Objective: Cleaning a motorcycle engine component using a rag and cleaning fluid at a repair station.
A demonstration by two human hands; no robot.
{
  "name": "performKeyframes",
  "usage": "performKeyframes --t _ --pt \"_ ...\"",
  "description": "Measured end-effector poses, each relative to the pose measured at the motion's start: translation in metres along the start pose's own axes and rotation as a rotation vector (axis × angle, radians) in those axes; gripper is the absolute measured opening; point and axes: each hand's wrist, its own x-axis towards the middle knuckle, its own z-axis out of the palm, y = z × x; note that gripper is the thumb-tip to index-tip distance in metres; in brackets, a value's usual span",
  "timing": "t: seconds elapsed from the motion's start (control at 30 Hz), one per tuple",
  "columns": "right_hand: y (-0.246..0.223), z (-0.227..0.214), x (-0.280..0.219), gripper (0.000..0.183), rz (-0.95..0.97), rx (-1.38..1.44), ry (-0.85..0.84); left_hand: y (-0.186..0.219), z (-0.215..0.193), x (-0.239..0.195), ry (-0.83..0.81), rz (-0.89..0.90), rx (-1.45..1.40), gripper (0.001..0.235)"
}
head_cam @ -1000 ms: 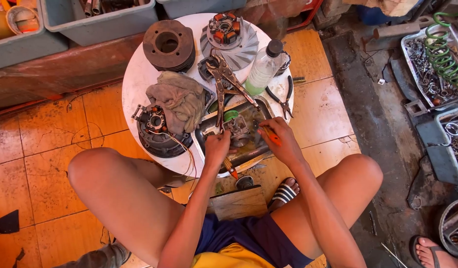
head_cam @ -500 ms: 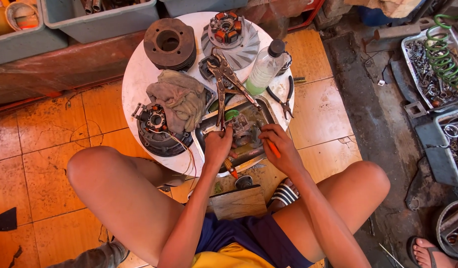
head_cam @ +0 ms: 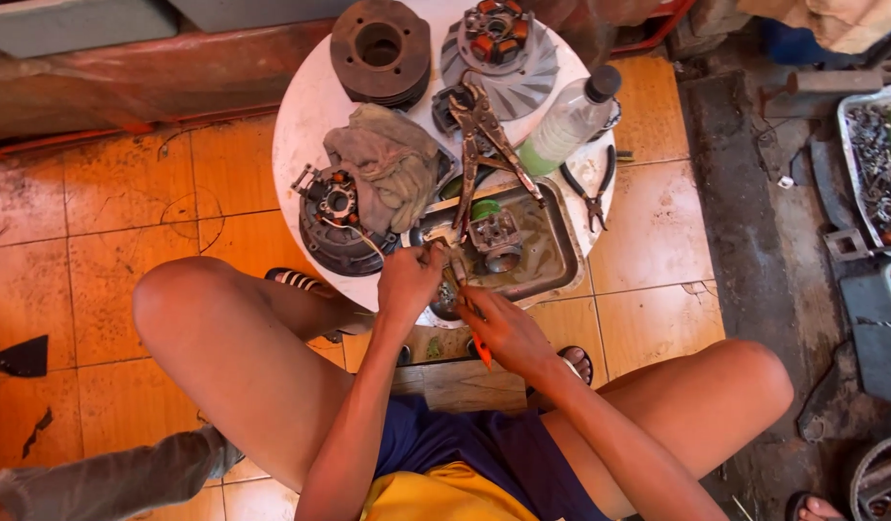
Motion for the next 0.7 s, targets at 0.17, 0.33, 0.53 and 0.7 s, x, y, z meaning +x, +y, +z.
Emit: performKeyframes --t 0.17,0.33,0.53,0.7 --pt "-0.004 -0.008 0.025 0.059 0.179 -0.1 -0.321 -0.028 0.011 0.009 0.005 0.036 0.0 0.042" --pt "-0.011 -0.017 0.048 0.071 0.239 -0.159 -0.552 -0.031 0.008 0.002 -0.017 0.186 0.013 0.036" --pt "0.014 0.0 0.048 0.035 0.047 -0.082 -0.208 -0.034 -0.006 -0.001 0.086 0.349 -0.115 0.028" --pt "0.022 -0.01 0.115 0.033 0.385 0.066 -0.16 -0.021 -0.027 -0.004 0.546 0.581 -0.405 0.024"
